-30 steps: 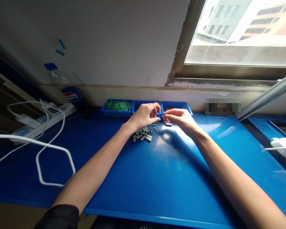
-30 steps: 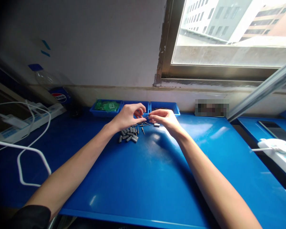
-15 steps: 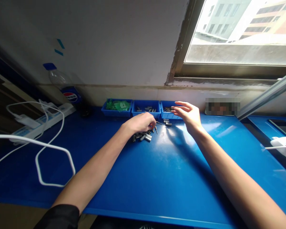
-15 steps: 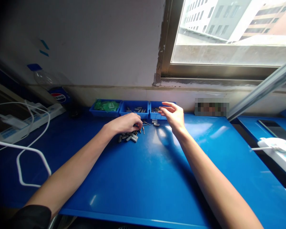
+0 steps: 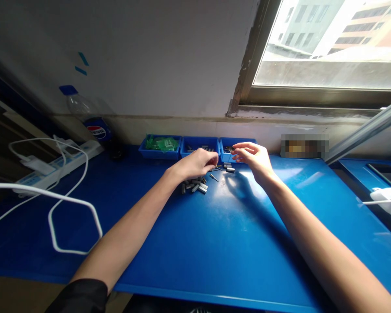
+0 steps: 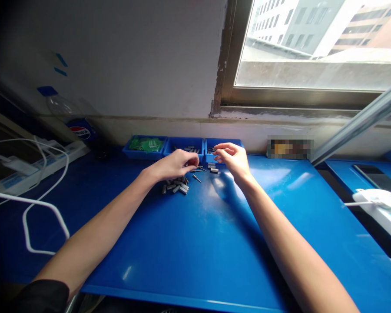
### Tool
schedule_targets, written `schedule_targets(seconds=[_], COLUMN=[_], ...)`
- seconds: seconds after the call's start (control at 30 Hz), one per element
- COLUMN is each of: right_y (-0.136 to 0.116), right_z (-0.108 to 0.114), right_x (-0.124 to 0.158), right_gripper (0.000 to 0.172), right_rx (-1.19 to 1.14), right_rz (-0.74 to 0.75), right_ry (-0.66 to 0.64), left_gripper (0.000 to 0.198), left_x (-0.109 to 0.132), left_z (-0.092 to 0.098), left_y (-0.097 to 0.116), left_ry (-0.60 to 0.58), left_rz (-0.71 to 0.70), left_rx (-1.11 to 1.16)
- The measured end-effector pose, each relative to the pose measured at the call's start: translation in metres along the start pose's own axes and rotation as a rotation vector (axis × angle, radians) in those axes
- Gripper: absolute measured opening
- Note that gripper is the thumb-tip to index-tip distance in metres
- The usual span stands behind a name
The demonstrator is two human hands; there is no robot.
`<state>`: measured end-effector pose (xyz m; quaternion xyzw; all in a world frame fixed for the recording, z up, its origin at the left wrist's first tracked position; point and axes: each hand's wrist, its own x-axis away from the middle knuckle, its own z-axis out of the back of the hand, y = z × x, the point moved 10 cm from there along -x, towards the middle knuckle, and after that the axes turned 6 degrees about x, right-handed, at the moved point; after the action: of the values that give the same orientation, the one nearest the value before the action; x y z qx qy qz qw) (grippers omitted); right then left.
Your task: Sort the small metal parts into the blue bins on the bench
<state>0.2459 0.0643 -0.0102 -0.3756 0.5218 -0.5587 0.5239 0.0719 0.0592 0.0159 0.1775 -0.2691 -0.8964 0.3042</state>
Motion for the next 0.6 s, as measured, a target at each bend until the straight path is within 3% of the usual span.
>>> schedule_targets(seconds=[0.1, 0.2, 0.33, 0.6], right_y=[0.001, -0.001, -0.004, -0.002], right_z=[-0.009, -0.023, -0.029, -0.035], right_x=[0.002, 0.006, 0.01, 0.013], right_gripper=[0.025, 0.033, 0.04, 0.036], right_rx=[-0.002, -0.03, -0.014, -0.017], right_rz=[-0.025, -0.028, -0.009, 0.002], right_ry=[-0.089, -0.214, -0.26, -0.323], left_gripper=[0.01, 0.018, 0.021, 0.016], left_x=[0.001, 0.003, 0.003, 0.004], left_z=[0.021, 0.031, 0.03, 0.03], left_y=[0.005, 0.005, 0.003, 0.006], left_ry=[0.199, 0.317, 0.352, 0.372], left_rz=[-0.04, -0.05, -0.053, -0.071], left_rx=[0.094, 0.109, 0.112, 0.098])
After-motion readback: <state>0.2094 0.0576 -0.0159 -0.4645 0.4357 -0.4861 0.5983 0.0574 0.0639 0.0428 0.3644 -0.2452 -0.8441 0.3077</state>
